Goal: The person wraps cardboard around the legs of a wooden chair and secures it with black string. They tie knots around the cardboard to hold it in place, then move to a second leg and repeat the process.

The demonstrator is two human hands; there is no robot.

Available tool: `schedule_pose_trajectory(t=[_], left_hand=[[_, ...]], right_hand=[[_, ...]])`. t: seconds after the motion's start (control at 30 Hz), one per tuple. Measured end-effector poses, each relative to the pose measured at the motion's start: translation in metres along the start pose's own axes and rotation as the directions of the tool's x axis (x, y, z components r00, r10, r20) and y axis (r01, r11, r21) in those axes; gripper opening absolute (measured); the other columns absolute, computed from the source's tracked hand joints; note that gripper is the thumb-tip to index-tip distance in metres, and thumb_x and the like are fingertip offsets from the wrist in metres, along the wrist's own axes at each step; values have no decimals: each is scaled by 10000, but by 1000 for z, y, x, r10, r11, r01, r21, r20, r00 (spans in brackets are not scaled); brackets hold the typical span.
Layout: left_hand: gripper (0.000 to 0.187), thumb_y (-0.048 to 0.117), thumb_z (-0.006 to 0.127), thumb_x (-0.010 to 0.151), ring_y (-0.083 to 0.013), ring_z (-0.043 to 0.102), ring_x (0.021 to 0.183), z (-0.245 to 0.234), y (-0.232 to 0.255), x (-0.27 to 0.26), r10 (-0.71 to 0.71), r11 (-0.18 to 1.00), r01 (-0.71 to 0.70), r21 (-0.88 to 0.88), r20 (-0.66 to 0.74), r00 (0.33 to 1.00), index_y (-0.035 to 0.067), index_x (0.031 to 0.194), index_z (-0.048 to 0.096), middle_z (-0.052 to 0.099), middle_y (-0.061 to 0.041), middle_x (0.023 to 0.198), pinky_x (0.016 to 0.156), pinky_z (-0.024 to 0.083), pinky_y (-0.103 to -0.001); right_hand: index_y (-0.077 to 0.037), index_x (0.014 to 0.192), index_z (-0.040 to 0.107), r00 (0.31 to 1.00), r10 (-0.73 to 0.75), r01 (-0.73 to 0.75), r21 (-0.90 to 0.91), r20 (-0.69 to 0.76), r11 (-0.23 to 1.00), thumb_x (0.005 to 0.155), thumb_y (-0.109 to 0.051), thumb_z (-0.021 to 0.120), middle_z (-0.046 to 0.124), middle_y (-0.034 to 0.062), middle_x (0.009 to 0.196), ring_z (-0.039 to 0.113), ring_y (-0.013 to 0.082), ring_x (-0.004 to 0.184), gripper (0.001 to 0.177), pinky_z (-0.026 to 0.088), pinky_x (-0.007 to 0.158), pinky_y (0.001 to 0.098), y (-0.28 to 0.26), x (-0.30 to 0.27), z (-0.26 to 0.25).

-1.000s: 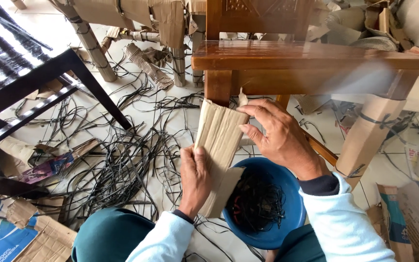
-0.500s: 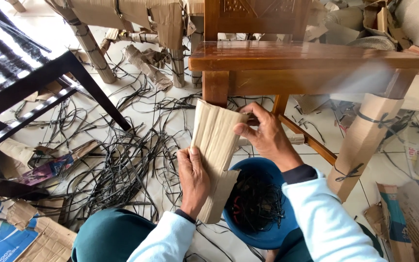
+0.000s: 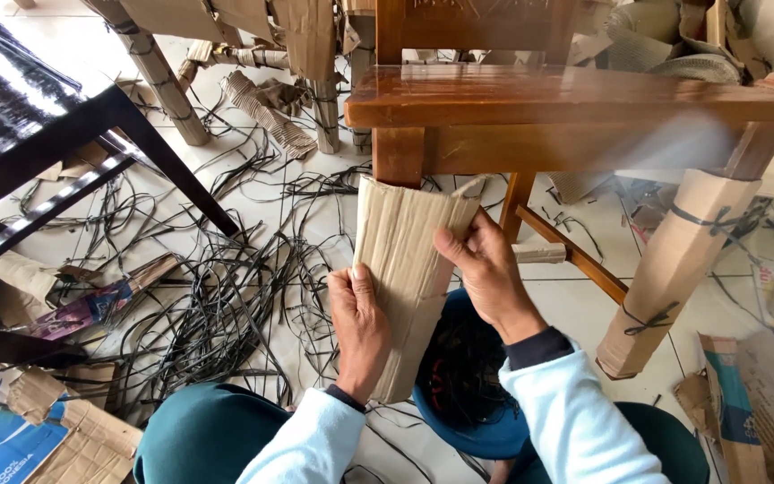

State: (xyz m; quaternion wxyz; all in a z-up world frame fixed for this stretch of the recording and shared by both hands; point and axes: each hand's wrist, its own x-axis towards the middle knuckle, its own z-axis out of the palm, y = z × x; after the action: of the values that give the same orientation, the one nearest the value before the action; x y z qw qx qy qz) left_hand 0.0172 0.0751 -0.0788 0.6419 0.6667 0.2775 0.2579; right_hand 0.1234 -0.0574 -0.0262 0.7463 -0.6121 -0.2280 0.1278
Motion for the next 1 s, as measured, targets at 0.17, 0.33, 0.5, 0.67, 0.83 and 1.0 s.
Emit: schedule_pose_trajectory(t=[0.17,0.33,0.5,0.67,0.83,1.0], left_hand=[[357,390,413,1117,-185,450,720,10,-4,0,16,1000,-17,-11,-67,998,99,927,494,445,-39,747,671,392,-350],[248,272,337,1126,-474,646,1052,16,27,-7,74,997,-73,25,-41,996,113,1292,428,617,-327,1269,873,511,-568],[348,56,396,1083,-469,579,1270,23,-1,7,489,870,-474,133,-109,866,82,1392,556,582,-230,1410,1013,498,-548],[839,355,605,985,-566,444,1354,23,27,-10,437,837,-460,295,144,888,-4,1610,174,361,-370,1544,1086,401,-653],[930,280,737,810,-520,615,1174,25,24,9,178,939,-205,276,121,977,161,1591,246,571,-234,1409,968,504,-659],[805,305,818,725,-457,706,1050,37,3,19,230,952,-243,187,91,969,245,1438,449,729,-145,1141,866,552,-601]], right_hand=[[-49,1468,448,988,-84,51,-241,-129,969,1048,-358,577,567,229,1338,530,361,1302,537,392,1113,568,-1,8,29],[7,1564,332,979,-150,47,-564,-137,825,1126,-381,324,485,377,1450,467,554,1336,585,391,1092,638,-20,17,50],[-35,1517,457,971,-145,0,-609,-190,793,1125,-387,359,601,329,1343,561,520,1253,536,484,1002,607,19,19,33],[-106,1493,526,985,26,-128,-613,-172,780,1095,-505,349,644,258,1339,581,485,1251,590,486,1021,596,17,20,22],[-143,1535,341,965,216,-257,-694,-148,672,771,-550,796,665,293,1244,647,474,1182,978,523,987,626,-15,10,54],[-81,1444,485,965,254,-257,-422,-65,870,753,-416,833,668,256,1275,617,427,1255,843,498,1022,601,-4,18,59]])
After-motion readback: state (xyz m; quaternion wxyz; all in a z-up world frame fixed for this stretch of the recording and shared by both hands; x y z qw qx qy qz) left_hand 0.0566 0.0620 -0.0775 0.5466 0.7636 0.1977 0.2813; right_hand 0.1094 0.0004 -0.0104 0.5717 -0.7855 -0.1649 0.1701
